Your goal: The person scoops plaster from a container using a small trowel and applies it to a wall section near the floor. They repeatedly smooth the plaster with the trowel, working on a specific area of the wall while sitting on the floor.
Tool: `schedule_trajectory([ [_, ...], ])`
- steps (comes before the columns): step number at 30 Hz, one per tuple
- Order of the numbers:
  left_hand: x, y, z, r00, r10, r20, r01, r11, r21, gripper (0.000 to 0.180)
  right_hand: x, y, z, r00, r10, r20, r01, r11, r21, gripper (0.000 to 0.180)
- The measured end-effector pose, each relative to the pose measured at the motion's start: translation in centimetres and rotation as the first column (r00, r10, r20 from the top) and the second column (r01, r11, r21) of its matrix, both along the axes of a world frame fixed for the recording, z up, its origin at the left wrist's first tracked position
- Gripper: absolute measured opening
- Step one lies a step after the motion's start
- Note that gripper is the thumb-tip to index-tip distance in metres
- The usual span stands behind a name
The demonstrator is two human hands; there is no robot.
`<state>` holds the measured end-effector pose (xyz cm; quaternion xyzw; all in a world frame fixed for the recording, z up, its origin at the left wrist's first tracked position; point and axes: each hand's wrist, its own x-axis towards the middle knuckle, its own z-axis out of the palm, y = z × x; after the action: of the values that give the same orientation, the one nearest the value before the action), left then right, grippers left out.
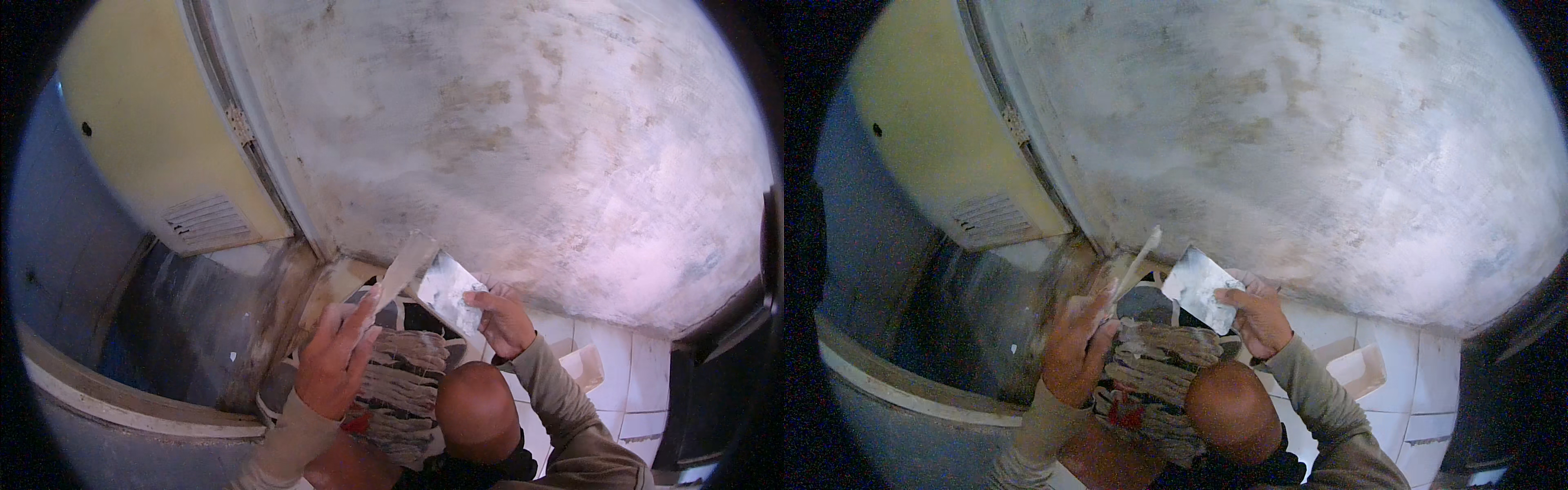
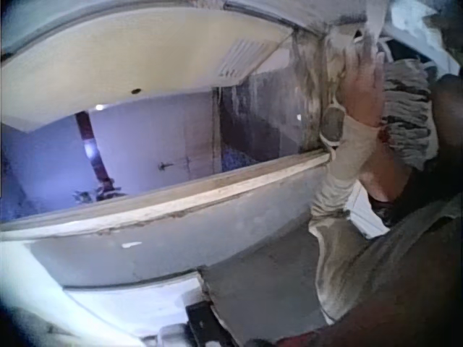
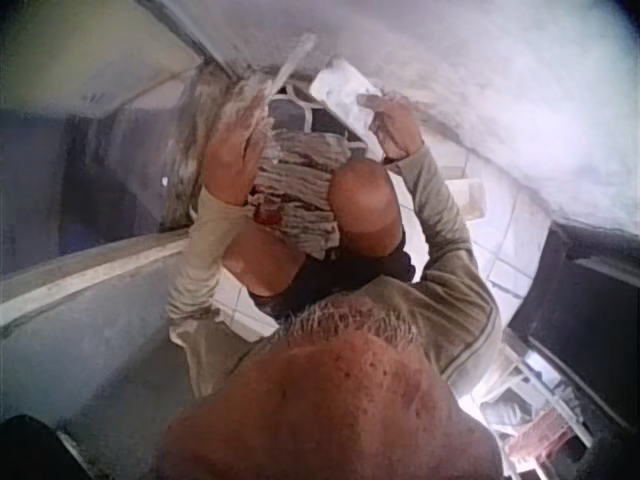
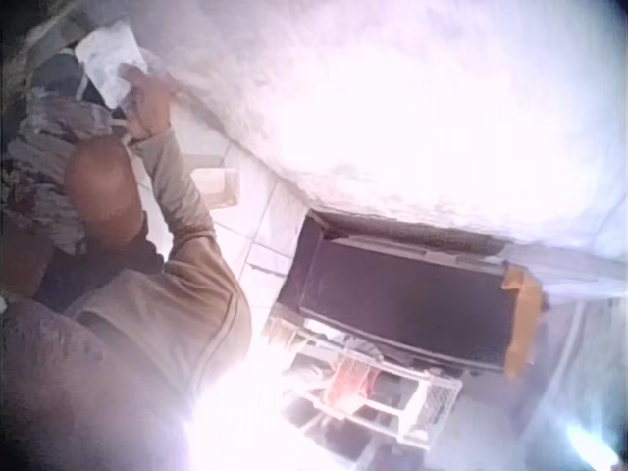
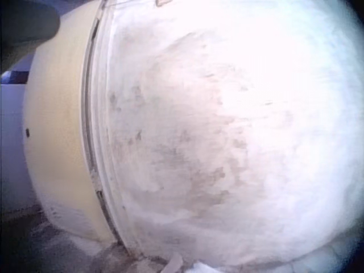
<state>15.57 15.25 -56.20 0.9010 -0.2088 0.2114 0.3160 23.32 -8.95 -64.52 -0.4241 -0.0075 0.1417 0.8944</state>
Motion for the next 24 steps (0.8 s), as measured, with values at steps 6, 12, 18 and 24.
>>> schedule_trajectory([
  [6, 1.5, 1.1, -2.5, 0.989, -0.057, 0.139, 0.011, 0.95, 0.313, 0.054, 0.2, 1.5, 1.8, 0.985, 0.159, -0.072, -0.15, 0.982, 0.117, 0.028],
  [12, 1.4, 2.5, -2.8, 0.993, 0.041, 0.113, -0.085, 0.903, 0.422, 0.053, 0.8, -0.3, -0.1, 0.992, 0.122, 0.012, -0.119, 0.933, 0.339, 0.03],
  [18, -0.4, 4.4, -3.4, 0.986, 0.162, -0.037, -0.142, 0.939, 0.314, 0.048, 3.2, -4.5, 6.5, 0.971, -0.107, 0.213, -0.001, 0.891, 0.454, 0.029],
  [24, -7.5, 4.3, -2.3, 0.988, 0.114, -0.1, -0.143, 0.921, -0.363, 0.033, 5.8, -1.3, 18.1, 0.125, -0.159, 0.979, 0.767, 0.641, 0.006, 0.028],
])
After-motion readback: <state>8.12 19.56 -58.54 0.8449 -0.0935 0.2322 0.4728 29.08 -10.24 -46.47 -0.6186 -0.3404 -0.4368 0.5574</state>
